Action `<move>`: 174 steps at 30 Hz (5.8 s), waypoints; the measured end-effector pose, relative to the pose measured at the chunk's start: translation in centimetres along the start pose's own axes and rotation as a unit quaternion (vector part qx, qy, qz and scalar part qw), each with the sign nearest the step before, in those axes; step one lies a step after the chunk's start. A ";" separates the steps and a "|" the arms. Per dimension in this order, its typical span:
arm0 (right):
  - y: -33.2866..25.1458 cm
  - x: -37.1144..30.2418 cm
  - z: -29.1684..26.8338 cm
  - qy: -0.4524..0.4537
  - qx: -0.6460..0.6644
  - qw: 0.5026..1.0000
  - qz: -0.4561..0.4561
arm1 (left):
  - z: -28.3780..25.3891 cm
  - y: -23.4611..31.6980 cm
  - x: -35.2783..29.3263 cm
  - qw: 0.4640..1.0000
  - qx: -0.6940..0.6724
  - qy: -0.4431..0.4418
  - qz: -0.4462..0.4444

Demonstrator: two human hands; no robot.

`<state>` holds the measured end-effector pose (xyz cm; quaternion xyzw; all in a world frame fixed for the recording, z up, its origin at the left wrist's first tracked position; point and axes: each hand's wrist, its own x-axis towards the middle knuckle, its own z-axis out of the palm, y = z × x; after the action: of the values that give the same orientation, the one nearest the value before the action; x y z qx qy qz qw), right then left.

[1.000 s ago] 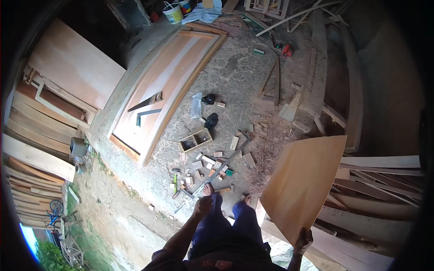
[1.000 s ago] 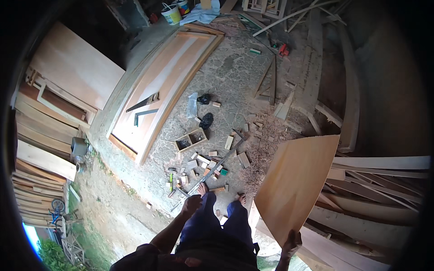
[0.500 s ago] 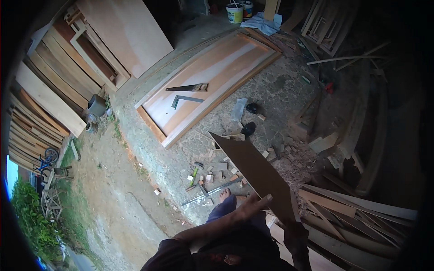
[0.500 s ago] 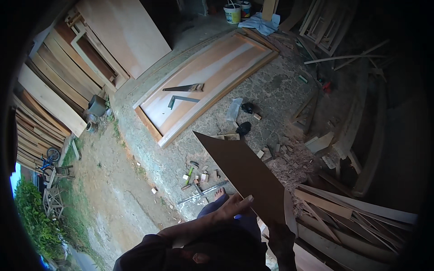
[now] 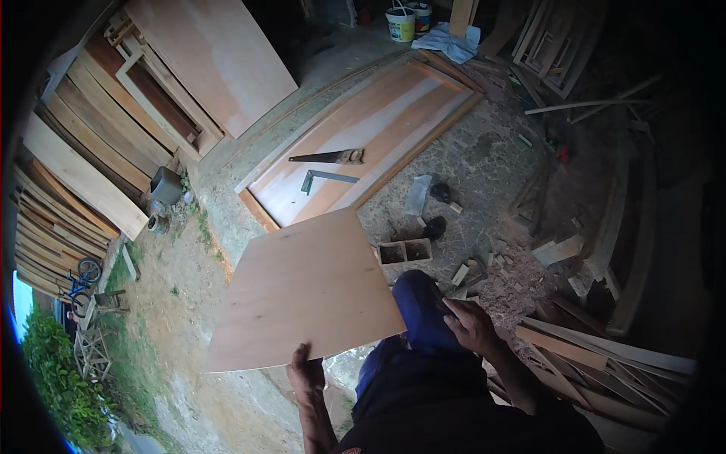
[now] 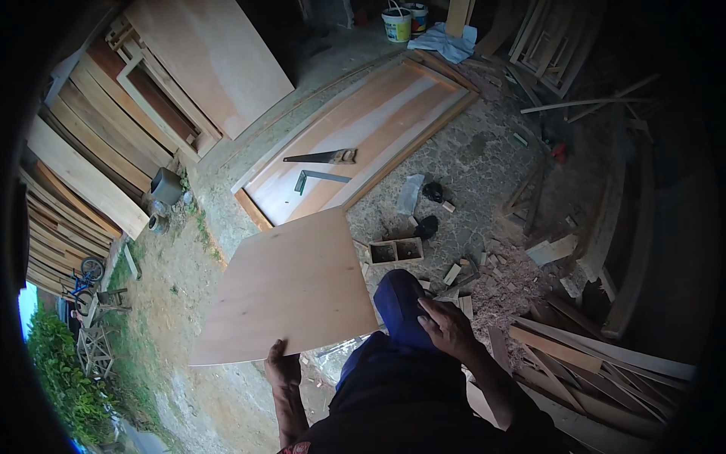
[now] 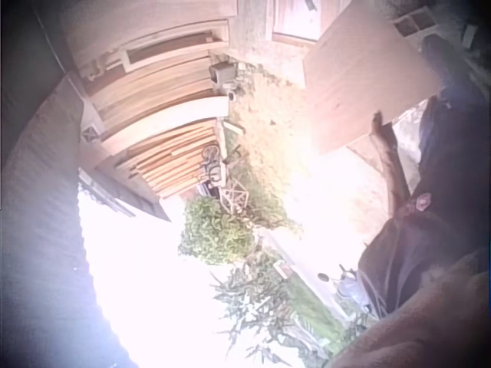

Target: The person hammers nails into a wooden frame using a hammer and metal ruler. They then measure and mark a large plywood sheet with a pencil and square, and cut a wooden plank with a hand saw. The person continues to measure and mark the plank for further assembly.

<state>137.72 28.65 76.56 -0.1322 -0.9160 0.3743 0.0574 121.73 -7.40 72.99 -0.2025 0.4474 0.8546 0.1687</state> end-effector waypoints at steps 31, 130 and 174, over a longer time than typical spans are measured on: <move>43.5 67.7 4.0 -0.239 0.095 0.857 0.446 | 8.9 -20.5 62.4 0.908 -0.328 0.261 -0.014; 53.7 78.0 54.5 -0.272 -0.038 0.840 -0.467 | -26.7 -35.1 81.4 0.703 0.165 0.580 0.376; 53.8 85.2 53.3 -0.169 0.015 0.870 -0.463 | 1.9 -42.3 85.9 0.668 0.662 0.187 0.283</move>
<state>55.89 54.06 1.40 0.3736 -0.8620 0.3353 0.0706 67.27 26.32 1.77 -0.0570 0.9537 0.2845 -0.0787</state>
